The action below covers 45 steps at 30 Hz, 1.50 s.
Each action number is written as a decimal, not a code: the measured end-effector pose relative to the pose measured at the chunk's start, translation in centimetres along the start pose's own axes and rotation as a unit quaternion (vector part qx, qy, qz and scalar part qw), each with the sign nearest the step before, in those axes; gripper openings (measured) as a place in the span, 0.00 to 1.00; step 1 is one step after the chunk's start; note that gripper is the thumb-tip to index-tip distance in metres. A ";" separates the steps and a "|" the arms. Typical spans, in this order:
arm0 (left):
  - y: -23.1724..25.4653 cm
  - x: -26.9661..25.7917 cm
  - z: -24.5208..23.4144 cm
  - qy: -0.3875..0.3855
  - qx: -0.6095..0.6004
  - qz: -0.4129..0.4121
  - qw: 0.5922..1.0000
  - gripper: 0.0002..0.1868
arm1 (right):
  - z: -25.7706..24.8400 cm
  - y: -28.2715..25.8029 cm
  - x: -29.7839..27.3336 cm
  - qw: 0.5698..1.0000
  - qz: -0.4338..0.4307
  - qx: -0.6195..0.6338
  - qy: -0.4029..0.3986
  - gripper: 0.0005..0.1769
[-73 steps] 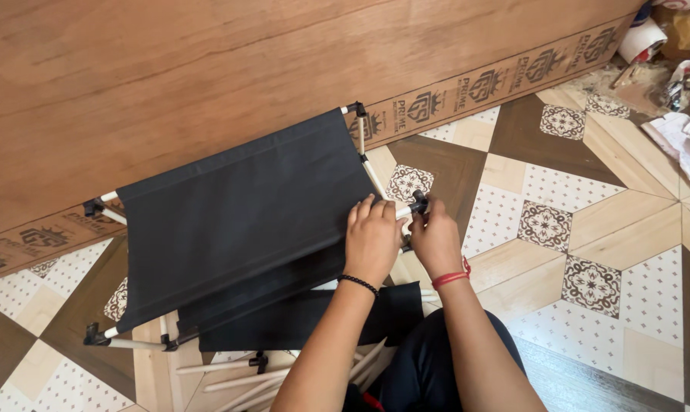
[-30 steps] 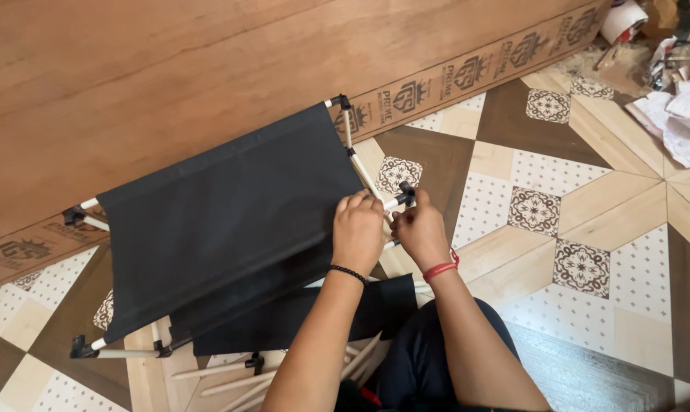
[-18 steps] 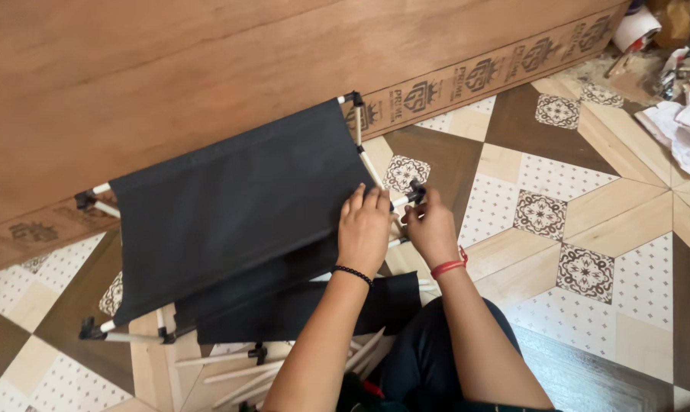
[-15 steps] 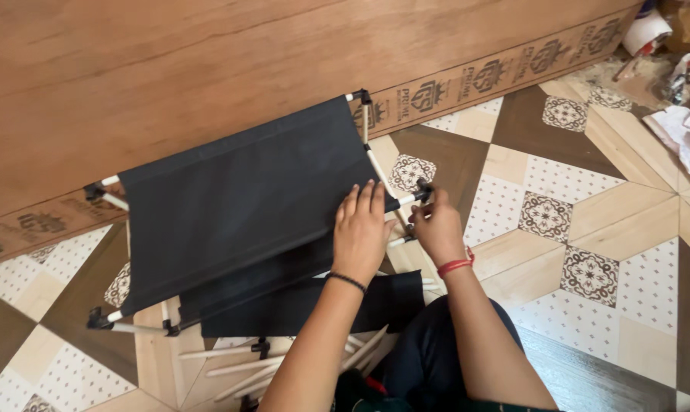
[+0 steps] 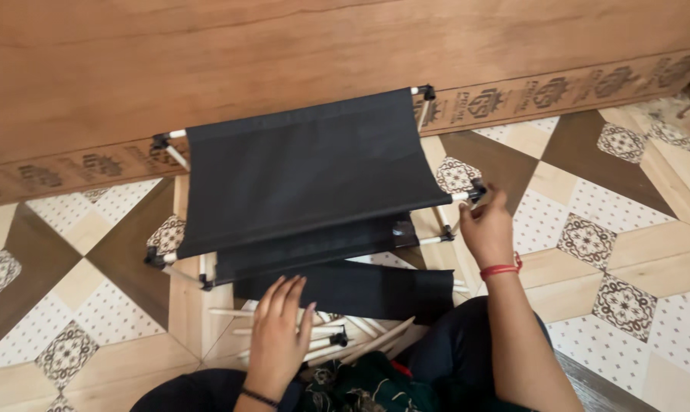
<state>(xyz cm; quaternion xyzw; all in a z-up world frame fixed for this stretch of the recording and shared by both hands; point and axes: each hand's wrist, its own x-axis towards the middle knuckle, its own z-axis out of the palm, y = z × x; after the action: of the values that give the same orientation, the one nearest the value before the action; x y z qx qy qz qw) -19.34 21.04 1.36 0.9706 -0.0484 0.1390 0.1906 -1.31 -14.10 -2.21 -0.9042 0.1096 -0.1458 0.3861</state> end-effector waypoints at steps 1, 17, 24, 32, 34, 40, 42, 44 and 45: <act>-1.1 -1.0 -0.3 0.001 0.002 -0.014 1.000 0.23 | -0.1 -0.2 -0.1 1.000 -0.005 -0.005 0.001 0.36; -7.6 -5.1 2.4 -0.006 -0.095 -0.149 0.984 0.12 | -1.1 -10.6 -7.0 0.990 -0.129 -0.044 -0.032 0.33; -10.3 -5.9 4.7 -0.013 -0.109 -0.201 0.973 0.11 | 5.6 -14.3 -14.1 0.944 -0.213 -0.089 -0.235 0.21; -10.1 -6.1 5.4 -0.095 -0.128 -0.249 0.955 0.08 | 14.7 -8.5 -21.0 0.819 -0.383 -0.158 -0.398 0.13; -10.1 -5.9 5.4 -0.059 -0.147 -0.257 0.953 0.09 | 16.4 -6.9 -21.6 0.808 -0.400 -0.171 -0.397 0.15; -10.6 -5.2 5.2 0.058 -0.205 -0.305 0.928 0.09 | 17.8 -5.6 -21.5 0.799 -0.405 -0.184 -0.404 0.13; -11.2 -5.0 5.1 0.149 -0.261 -0.303 0.904 0.09 | 17.1 -6.3 -20.9 0.807 -0.397 -0.180 -0.398 0.14; -12.0 -5.1 4.9 0.229 -0.339 -0.328 0.852 0.10 | 16.0 -6.9 -19.9 0.820 -0.336 -0.121 -0.448 0.15; -12.5 -5.2 5.0 0.269 -0.355 -0.338 0.829 0.10 | 15.5 -7.2 -19.4 0.823 -0.304 -0.091 -0.472 0.16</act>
<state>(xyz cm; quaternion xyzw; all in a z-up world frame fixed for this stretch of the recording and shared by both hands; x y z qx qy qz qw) -21.22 30.86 -8.99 0.7163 0.2898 0.2948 0.5622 -13.35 7.20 -10.64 -0.8809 -0.3537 0.1994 0.2432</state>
